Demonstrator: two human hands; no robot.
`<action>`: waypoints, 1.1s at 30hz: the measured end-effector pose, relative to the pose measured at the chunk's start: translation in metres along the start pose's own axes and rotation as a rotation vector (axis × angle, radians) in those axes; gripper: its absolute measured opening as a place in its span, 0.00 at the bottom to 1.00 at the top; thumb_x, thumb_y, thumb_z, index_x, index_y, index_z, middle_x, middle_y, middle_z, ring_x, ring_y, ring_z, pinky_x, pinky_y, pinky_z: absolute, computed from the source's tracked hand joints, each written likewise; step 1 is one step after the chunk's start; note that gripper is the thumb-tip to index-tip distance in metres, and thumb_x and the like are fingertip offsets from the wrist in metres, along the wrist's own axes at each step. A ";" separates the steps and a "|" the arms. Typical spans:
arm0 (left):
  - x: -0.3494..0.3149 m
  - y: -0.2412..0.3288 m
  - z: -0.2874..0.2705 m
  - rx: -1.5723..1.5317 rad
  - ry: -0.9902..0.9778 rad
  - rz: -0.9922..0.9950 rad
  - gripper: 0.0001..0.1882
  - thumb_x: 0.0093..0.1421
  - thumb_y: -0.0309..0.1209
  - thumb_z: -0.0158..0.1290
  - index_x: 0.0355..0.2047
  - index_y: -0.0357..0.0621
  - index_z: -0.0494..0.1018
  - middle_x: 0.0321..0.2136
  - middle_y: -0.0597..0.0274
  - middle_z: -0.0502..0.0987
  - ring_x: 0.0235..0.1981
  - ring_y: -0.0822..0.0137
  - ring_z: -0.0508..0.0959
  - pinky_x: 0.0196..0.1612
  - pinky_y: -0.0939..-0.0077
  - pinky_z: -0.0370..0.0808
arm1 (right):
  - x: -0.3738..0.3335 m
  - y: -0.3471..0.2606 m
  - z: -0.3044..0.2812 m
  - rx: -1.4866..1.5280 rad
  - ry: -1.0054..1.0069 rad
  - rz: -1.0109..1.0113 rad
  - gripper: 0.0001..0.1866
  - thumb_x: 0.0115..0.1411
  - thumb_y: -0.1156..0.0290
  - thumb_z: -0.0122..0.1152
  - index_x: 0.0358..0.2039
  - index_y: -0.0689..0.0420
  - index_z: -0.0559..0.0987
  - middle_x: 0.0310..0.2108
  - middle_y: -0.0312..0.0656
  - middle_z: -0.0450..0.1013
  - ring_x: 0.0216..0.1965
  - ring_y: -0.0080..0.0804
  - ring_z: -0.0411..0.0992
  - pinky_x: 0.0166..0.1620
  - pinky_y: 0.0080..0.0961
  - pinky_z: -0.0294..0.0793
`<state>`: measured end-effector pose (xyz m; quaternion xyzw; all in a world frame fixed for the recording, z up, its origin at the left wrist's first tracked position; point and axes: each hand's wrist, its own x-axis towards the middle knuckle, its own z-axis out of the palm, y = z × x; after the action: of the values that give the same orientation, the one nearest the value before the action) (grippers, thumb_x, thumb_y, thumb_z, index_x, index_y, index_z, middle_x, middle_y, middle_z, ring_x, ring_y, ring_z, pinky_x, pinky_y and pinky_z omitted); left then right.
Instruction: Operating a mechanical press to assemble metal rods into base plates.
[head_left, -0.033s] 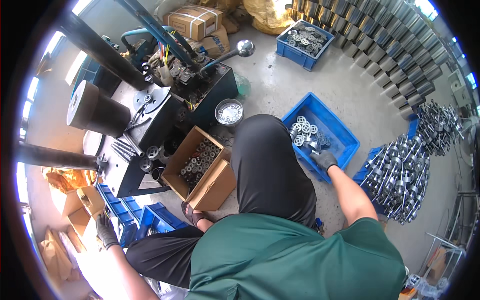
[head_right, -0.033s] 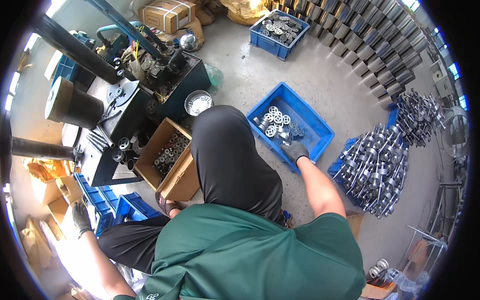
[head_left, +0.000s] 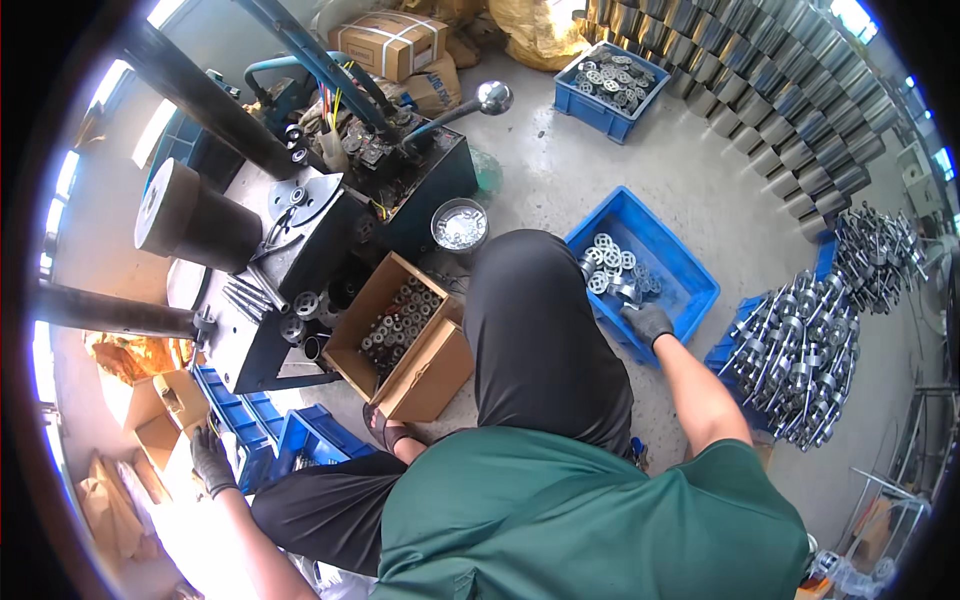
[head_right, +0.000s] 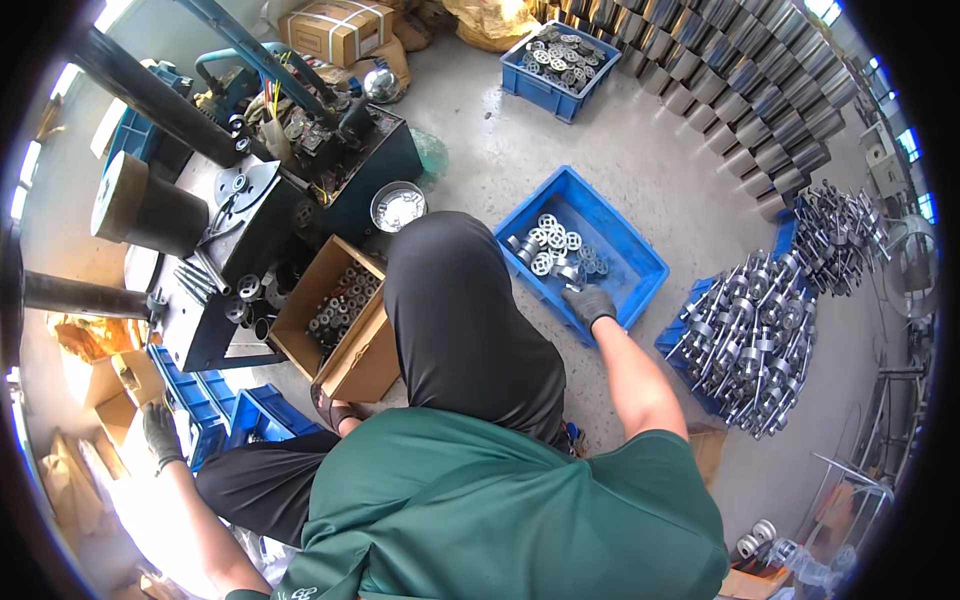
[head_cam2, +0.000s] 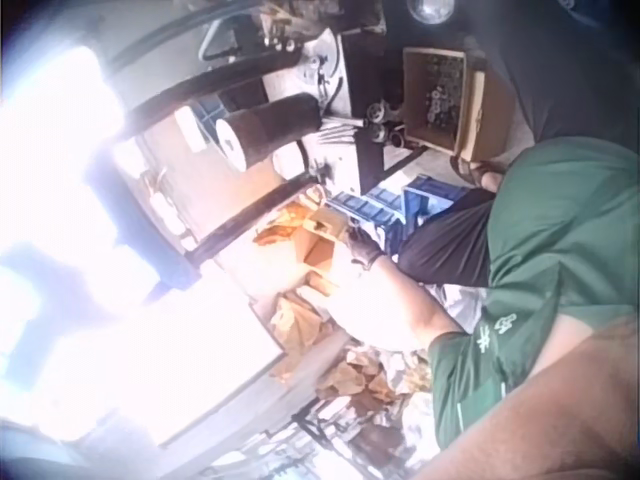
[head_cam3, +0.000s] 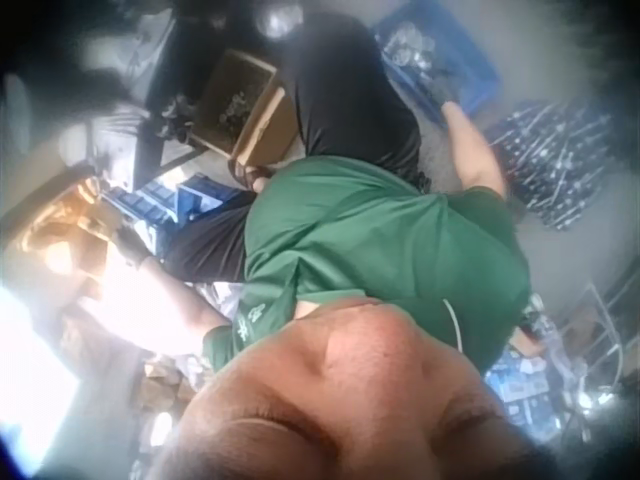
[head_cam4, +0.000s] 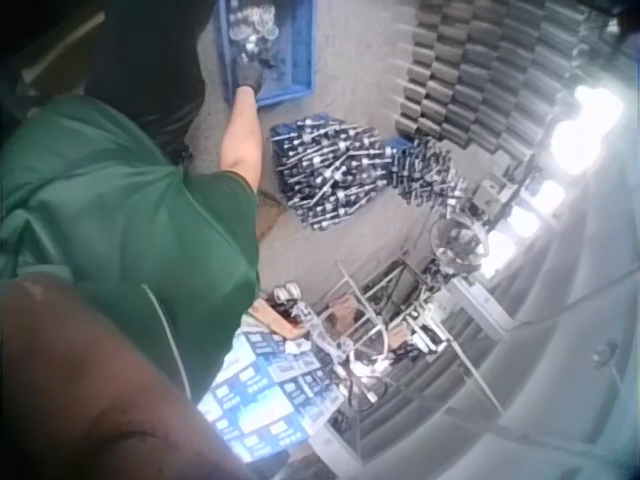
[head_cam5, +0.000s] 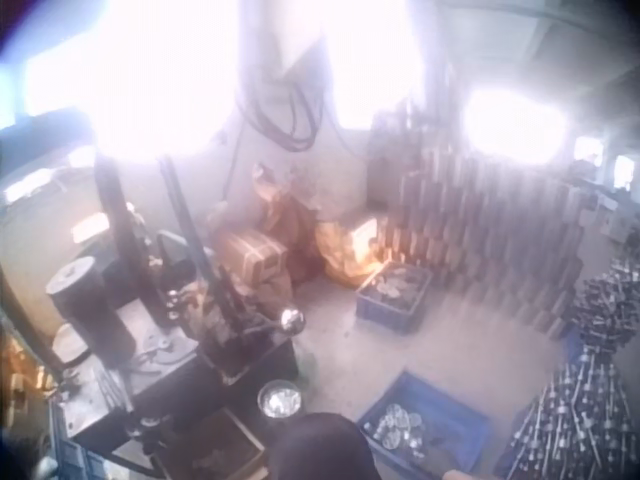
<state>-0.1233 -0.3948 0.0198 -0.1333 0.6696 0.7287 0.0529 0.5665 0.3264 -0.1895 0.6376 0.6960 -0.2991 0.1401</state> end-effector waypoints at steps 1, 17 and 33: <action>0.003 0.015 -0.019 0.108 -0.056 0.105 0.23 0.73 0.32 0.42 0.66 0.38 0.60 0.59 0.51 0.71 0.62 0.59 0.72 0.61 0.70 0.70 | 0.003 -0.007 0.011 0.042 0.055 -0.015 0.30 0.54 0.39 0.61 0.40 0.54 0.87 0.41 0.53 0.82 0.46 0.47 0.81 0.52 0.41 0.75; -0.167 0.061 0.220 0.307 -0.344 0.513 0.15 0.70 0.34 0.53 0.54 0.44 0.74 0.37 0.71 0.74 0.34 0.78 0.70 0.38 0.81 0.69 | -0.023 0.021 0.000 1.337 -0.059 0.287 0.19 0.55 0.42 0.66 0.24 0.43 0.78 0.15 0.31 0.69 0.10 0.25 0.64 0.13 0.27 0.61; -0.244 0.015 0.305 0.823 -0.842 1.036 0.13 0.58 0.14 0.56 0.42 0.40 0.78 0.34 0.54 0.79 0.36 0.58 0.81 0.39 0.70 0.78 | 0.030 0.012 -0.162 1.126 -0.311 -0.190 0.28 0.63 0.41 0.49 0.34 0.53 0.85 0.23 0.42 0.78 0.20 0.32 0.75 0.24 0.32 0.71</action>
<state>0.0694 -0.0696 0.1201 0.5138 0.7863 0.3432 0.0008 0.6041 0.4469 -0.0831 0.4973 0.4555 -0.7236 -0.1470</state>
